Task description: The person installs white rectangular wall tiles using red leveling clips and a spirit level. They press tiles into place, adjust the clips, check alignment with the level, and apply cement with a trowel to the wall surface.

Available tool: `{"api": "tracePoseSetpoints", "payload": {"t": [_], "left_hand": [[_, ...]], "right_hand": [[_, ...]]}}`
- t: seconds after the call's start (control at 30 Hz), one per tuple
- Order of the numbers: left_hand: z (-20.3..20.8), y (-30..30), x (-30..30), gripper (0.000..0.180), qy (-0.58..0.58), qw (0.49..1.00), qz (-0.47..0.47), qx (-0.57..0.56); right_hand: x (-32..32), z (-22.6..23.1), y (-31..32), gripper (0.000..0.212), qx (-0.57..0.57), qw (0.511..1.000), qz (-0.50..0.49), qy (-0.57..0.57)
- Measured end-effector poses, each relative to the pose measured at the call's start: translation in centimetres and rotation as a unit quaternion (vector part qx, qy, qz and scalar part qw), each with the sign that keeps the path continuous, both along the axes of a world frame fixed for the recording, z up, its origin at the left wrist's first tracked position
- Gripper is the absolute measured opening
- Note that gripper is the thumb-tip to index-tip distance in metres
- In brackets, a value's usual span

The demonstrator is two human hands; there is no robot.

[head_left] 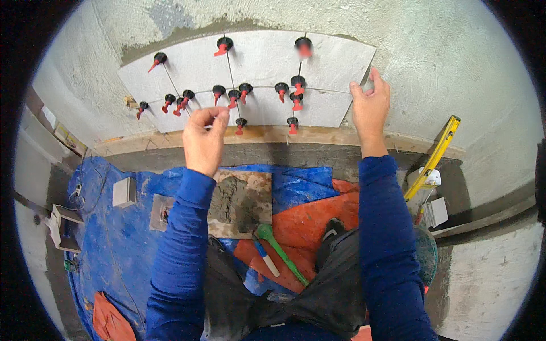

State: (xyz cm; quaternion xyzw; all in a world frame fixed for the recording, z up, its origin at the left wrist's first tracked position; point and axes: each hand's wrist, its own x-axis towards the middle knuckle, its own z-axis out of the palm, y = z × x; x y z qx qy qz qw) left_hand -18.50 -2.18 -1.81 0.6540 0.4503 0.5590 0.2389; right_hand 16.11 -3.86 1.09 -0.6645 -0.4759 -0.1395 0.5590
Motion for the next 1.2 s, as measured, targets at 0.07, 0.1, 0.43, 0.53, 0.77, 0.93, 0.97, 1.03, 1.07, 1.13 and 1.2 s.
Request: {"api": "tracePoseSetpoints", "payload": {"t": [0.07,0.1,0.43,0.53,0.77,0.93,0.97,1.03,1.07,1.13,1.2], "left_hand": [[0.0,-0.1,1.2,0.024,-0.026,1.000,-0.014,-0.010],[0.3,0.0,1.8,0.025,-0.031,0.999,-0.027,-0.001],[8.3,3.2,10.2,0.025,0.163,0.934,0.025,0.317],[11.3,6.3,11.3,0.032,0.238,0.898,0.009,0.371],[12.4,10.1,12.0,0.028,0.302,0.869,-0.001,0.392],[12.3,11.0,11.7,0.025,0.291,0.866,-0.028,0.406],[12.5,11.2,11.6,0.024,0.291,0.866,-0.039,0.404],[12.8,11.5,11.5,0.022,0.296,0.860,-0.044,0.413],[12.9,11.6,11.5,0.022,0.301,0.858,-0.047,0.415],[13.1,11.8,11.6,0.021,0.293,0.860,-0.059,0.413],[13.1,11.9,11.6,0.020,0.285,0.863,-0.071,0.412]], "right_hand": [[-0.7,0.6,0.1,0.049,-0.009,0.999,-0.022,0.030],[-1.1,1.1,0.2,0.046,0.009,0.998,0.012,0.058],[-2.9,4.3,1.2,0.057,0.079,0.993,0.019,0.087],[-2.3,4.1,1.7,0.061,0.078,0.994,0.006,0.082],[-0.8,3.6,2.2,0.060,0.078,0.996,0.008,0.053],[-0.7,3.8,2.2,0.059,0.102,0.990,0.041,0.084],[-0.8,3.8,2.2,0.059,0.104,0.990,0.045,0.088],[-0.8,3.8,2.1,0.058,0.111,0.988,0.053,0.094],[-0.8,3.8,2.1,0.058,0.111,0.987,0.056,0.098],[-0.7,3.7,2.1,0.058,0.112,0.989,0.052,0.087],[-0.7,3.6,2.2,0.058,0.113,0.989,0.051,0.085]]}}
